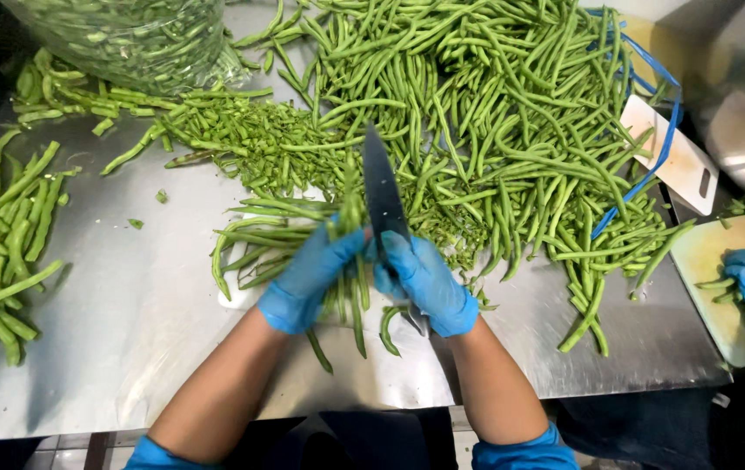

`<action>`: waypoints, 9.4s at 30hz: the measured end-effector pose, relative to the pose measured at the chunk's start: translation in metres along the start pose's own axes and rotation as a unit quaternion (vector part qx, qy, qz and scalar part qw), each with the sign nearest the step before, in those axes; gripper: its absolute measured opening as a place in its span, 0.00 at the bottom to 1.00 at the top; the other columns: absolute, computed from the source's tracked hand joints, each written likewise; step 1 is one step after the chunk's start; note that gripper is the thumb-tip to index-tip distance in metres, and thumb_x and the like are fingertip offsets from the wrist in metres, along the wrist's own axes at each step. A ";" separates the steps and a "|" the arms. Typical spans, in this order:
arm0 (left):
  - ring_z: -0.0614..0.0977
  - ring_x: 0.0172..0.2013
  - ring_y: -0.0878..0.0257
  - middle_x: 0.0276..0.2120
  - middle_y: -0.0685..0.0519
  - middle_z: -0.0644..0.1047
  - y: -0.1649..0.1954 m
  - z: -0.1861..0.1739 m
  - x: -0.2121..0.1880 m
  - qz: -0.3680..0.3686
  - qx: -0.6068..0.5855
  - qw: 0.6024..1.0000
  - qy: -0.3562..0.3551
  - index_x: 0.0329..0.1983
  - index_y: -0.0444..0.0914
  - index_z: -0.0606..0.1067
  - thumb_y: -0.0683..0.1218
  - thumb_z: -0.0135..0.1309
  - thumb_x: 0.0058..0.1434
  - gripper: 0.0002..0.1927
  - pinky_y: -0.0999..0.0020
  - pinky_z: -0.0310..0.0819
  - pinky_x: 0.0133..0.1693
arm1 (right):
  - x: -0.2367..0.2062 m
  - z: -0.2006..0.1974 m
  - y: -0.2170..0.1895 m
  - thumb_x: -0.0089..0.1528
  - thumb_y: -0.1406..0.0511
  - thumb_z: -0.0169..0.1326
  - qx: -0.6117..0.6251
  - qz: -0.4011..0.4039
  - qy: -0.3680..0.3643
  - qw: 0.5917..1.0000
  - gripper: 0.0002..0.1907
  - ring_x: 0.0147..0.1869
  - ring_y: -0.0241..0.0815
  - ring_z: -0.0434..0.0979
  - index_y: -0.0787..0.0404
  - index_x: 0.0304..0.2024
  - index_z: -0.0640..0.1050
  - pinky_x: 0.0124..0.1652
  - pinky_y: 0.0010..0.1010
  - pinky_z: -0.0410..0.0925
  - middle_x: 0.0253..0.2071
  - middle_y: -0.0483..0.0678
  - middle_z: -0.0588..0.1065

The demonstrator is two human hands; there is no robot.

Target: The person trims the ends off green beans with a knife at a stainless steel work table, cutting the tips into a pile of trimmings and placing trimmed beans aside, working through a large pile of beans alongside other workers.

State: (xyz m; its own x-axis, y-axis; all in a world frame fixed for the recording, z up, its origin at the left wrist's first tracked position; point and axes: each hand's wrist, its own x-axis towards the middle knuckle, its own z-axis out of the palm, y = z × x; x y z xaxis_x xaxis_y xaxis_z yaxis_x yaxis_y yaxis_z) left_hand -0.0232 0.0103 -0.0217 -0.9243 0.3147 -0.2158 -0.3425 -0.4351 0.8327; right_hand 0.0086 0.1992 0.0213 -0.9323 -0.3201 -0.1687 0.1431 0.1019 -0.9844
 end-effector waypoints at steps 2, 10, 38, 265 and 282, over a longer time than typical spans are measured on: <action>0.79 0.37 0.70 0.37 0.60 0.80 -0.005 0.009 -0.002 0.054 0.091 0.994 -0.013 0.51 0.41 0.76 0.48 0.57 0.63 0.14 0.71 0.75 0.40 | 0.001 -0.004 -0.003 0.69 0.43 0.45 0.021 -0.008 0.089 0.996 0.28 0.22 0.30 0.66 0.61 0.42 0.77 0.23 0.23 0.59 0.24 0.41 0.73; 0.82 0.33 0.45 0.30 0.44 0.80 0.003 0.010 -0.018 0.138 0.615 0.774 -0.060 0.41 0.40 0.77 0.53 0.61 0.58 0.14 0.51 0.74 0.36 | 0.008 -0.054 -0.021 0.65 0.41 0.44 0.010 -0.045 0.258 0.965 0.27 0.18 0.31 0.65 0.48 0.55 0.74 0.20 0.23 0.58 0.20 0.43 0.73; 0.77 0.41 0.40 0.39 0.42 0.73 0.006 0.016 -0.014 0.344 0.474 0.807 0.072 0.45 0.37 0.75 0.46 0.60 0.59 0.14 0.50 0.71 0.40 | 0.011 -0.015 -0.007 0.73 0.51 0.42 -0.281 -0.166 0.186 0.927 0.23 0.24 0.34 0.77 0.62 0.48 0.78 0.27 0.28 0.68 0.20 0.45 0.75; 0.79 0.41 0.47 0.39 0.48 0.78 0.000 -0.030 -0.021 0.382 0.604 0.696 0.063 0.49 0.44 0.80 0.47 0.59 0.58 0.15 0.54 0.75 0.43 | -0.010 0.031 -0.032 0.71 0.57 0.47 -0.352 -0.201 0.126 0.906 0.16 0.42 0.56 0.81 0.56 0.56 0.77 0.40 0.41 0.74 0.42 0.52 0.80; 0.79 0.36 0.51 0.36 0.51 0.76 0.023 -0.005 -0.034 0.436 0.660 0.611 0.012 0.55 0.45 0.77 0.43 0.60 0.55 0.22 0.53 0.73 0.38 | 0.004 0.015 0.006 0.70 0.55 0.43 -0.186 -0.138 0.114 0.966 0.19 0.25 0.40 0.77 0.59 0.46 0.80 0.28 0.32 0.70 0.23 0.47 0.77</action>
State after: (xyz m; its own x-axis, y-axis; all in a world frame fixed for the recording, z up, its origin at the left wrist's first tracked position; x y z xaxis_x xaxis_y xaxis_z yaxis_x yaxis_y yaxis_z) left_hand -0.0004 -0.0143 0.0019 -0.6665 0.4287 0.6099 0.7015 0.6374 0.3187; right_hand 0.0106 0.1845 0.0138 -0.9729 -0.1723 0.1540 -0.2108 0.3882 -0.8972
